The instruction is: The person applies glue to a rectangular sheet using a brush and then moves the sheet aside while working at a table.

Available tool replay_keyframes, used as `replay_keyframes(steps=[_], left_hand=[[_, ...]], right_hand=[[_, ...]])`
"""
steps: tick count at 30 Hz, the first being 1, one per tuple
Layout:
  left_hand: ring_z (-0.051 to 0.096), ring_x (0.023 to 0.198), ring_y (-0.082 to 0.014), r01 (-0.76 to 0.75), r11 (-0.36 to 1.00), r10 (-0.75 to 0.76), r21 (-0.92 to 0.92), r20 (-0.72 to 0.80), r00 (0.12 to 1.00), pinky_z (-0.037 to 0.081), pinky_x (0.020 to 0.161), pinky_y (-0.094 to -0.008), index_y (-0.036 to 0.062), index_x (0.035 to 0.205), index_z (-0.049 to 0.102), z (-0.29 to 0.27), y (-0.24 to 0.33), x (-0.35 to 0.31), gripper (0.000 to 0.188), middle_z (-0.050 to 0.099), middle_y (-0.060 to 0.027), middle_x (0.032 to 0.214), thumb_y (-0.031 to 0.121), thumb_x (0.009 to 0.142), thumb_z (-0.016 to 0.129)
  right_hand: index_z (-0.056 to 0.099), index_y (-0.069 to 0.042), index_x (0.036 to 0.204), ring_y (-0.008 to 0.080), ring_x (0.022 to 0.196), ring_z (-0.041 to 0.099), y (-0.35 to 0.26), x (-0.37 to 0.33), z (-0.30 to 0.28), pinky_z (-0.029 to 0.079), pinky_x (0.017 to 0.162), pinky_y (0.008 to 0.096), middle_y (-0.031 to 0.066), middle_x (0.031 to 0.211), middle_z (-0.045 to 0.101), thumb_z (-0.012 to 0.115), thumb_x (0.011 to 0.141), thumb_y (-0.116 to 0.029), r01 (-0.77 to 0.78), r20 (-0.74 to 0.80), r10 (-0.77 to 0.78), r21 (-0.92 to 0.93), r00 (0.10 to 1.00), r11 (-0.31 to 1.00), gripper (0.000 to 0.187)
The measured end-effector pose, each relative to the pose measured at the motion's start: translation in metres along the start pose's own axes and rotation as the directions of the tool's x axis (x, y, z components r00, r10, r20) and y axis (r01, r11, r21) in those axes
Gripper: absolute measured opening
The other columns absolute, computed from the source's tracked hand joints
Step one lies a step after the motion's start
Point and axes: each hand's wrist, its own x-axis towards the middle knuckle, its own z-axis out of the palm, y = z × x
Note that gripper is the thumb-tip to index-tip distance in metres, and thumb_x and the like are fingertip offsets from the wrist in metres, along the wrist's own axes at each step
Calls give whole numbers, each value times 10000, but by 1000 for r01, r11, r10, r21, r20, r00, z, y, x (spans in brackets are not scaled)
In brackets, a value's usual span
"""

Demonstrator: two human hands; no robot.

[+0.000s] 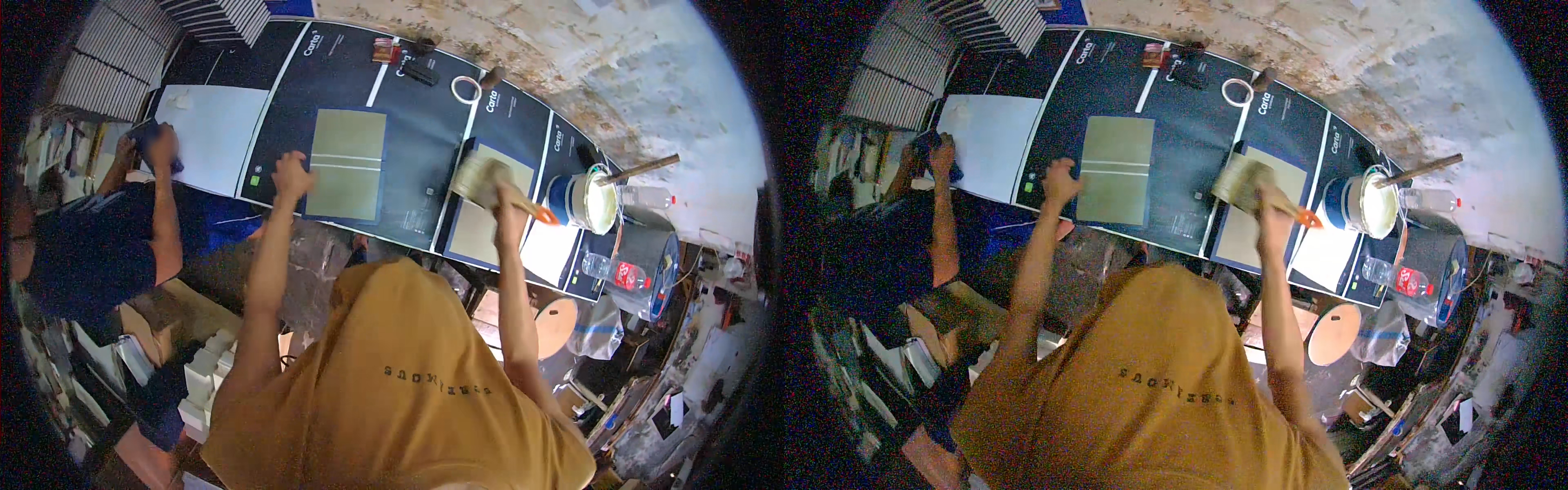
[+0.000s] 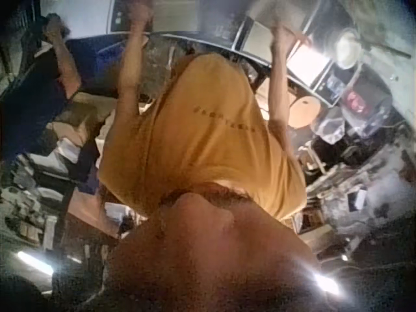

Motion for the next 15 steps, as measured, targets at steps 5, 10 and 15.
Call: replay_keyframes(steps=[5,10,15], left_hand=[[464,1268,-362,-14,993,-8,118,187,982,376,982,-651,78,1291,551,-3,12,-58,700,521,-146,1311,363,701,798],[487,1243,-343,-55,987,30,154,162,986,369,960,-612,10,1259,556,12,6,-66,707,535,-147,1276,336,697,834],[506,1223,-329,-95,976,70,195,133,989,367,950,-606,5,1241,572,11,12,-67,658,549,-137,1259,310,717,826]], right_hand=[[678,-8,848,227,806,683,15,4,220,519,760,377,86,865,714,748,882,-289,351,215,-335,-41,917,935,292],[661,-12,802,283,702,655,19,-31,336,488,673,431,116,734,678,722,888,-331,345,264,-333,1,905,939,335],[668,0,793,364,706,695,77,-8,319,524,644,476,191,731,695,702,889,-354,294,172,-254,-279,952,914,368]])
